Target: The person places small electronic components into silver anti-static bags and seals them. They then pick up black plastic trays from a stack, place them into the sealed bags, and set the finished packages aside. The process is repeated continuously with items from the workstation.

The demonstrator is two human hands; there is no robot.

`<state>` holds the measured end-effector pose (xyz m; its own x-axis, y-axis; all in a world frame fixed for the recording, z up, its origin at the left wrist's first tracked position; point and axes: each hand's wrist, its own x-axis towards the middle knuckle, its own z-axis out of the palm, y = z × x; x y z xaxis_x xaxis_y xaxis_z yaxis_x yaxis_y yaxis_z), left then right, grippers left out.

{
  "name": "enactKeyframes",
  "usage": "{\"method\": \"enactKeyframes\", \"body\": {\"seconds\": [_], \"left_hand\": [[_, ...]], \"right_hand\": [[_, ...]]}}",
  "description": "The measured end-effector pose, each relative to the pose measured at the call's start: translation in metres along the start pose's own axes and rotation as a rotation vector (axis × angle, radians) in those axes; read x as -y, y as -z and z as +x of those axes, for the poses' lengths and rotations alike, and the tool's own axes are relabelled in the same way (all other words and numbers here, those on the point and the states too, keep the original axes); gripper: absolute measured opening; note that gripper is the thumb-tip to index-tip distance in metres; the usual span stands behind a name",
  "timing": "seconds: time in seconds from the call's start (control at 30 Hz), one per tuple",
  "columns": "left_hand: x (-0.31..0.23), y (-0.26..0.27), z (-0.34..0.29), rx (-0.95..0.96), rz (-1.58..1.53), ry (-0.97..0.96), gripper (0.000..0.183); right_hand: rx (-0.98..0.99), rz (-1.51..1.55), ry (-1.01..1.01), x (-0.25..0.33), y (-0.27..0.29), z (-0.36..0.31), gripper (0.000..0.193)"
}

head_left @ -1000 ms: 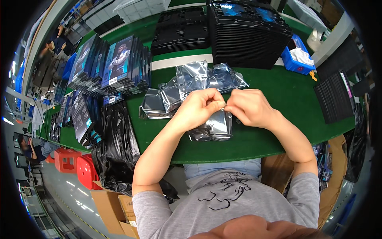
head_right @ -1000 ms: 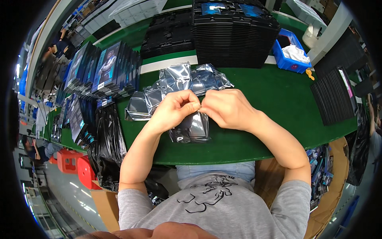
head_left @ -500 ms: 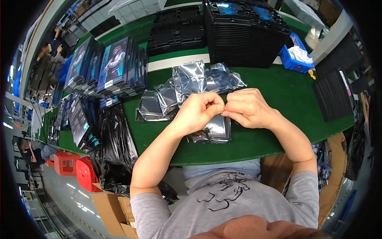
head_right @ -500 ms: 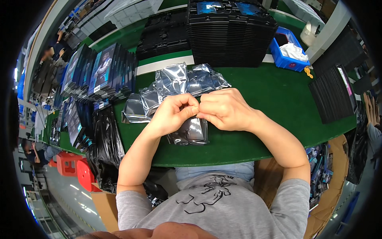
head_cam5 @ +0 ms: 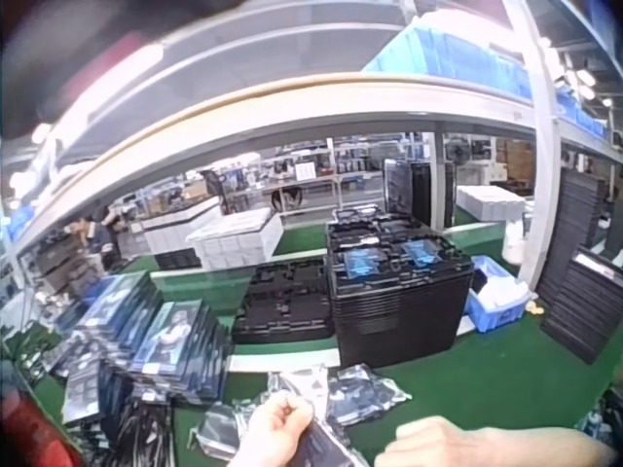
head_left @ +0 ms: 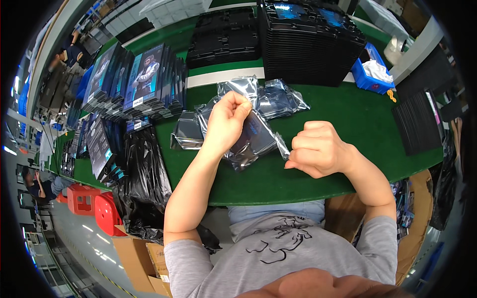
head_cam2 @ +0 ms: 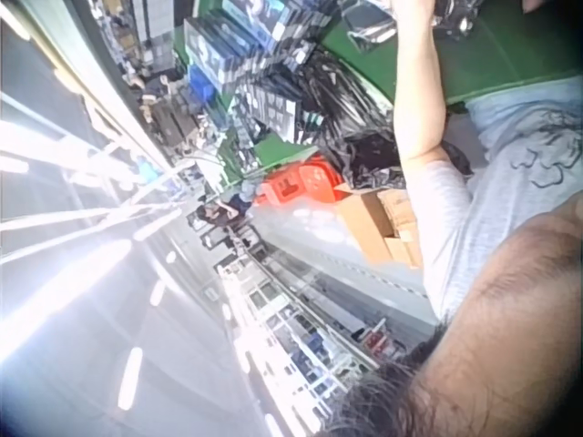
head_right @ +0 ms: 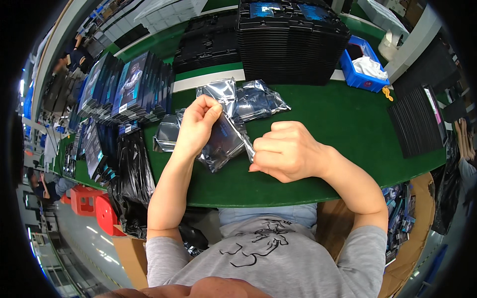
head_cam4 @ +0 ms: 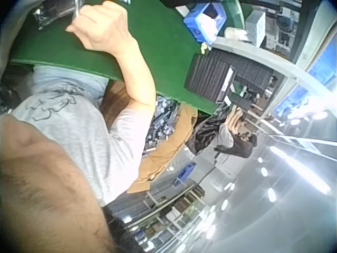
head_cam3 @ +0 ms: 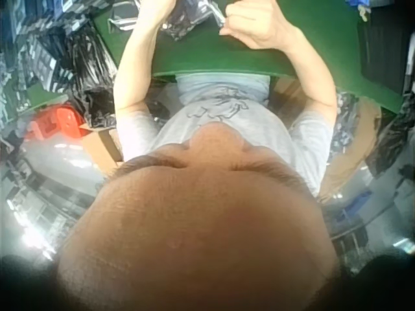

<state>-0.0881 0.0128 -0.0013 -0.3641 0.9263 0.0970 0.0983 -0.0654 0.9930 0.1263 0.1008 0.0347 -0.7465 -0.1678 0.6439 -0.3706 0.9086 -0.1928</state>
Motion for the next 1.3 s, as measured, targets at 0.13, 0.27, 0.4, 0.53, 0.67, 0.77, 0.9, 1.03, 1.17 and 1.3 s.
{"method": "enactKeyframes", "body": {"seconds": [0.13, 0.27, 0.4, 0.53, 0.67, 0.77, 0.9, 1.03, 1.17, 1.3], "left_hand": [[0.009, 0.004, 0.002, -0.068, 0.143, -0.024, 0.010], [0.005, 0.003, -0.001, -0.101, 0.206, -0.034, 0.013], [0.008, 0.002, -0.003, -0.062, 0.283, -0.073, 0.012], [-0.018, -0.005, -0.012, -0.031, 0.433, -0.034, 0.011], [-0.019, -0.010, -0.015, -0.013, 0.425, -0.058, 0.012], [-0.019, -0.014, -0.018, 0.026, 0.415, -0.078, 0.014], [-0.018, -0.016, -0.019, 0.087, 0.408, -0.082, 0.016], [-0.020, -0.019, -0.022, 0.093, 0.439, -0.100, 0.017], [-0.021, -0.019, -0.021, 0.104, 0.517, -0.101, 0.018], [-0.017, -0.014, -0.017, 0.103, 0.512, -0.089, 0.018]], "right_hand": [[0.053, 0.190, -0.027, -0.006, 0.009, -0.003, 0.029], [0.041, 0.338, -0.050, -0.012, 0.006, -0.005, 0.025], [-0.084, 0.526, -0.354, -0.016, -0.007, -0.004, 0.018], [-0.007, 0.458, -0.708, -0.019, -0.004, -0.012, 0.005], [-0.080, 0.248, -0.548, -0.028, -0.019, -0.015, 0.013], [-0.096, 0.276, -0.677, -0.024, -0.023, -0.013, 0.011], [0.007, 0.285, -0.827, -0.019, -0.019, -0.005, 0.012], [0.166, 0.255, -0.879, -0.016, -0.014, -0.002, 0.015], [0.116, 0.356, -0.898, -0.019, -0.016, -0.006, 0.020], [-0.056, 0.480, -1.055, -0.018, -0.016, -0.009, 0.021]]}}
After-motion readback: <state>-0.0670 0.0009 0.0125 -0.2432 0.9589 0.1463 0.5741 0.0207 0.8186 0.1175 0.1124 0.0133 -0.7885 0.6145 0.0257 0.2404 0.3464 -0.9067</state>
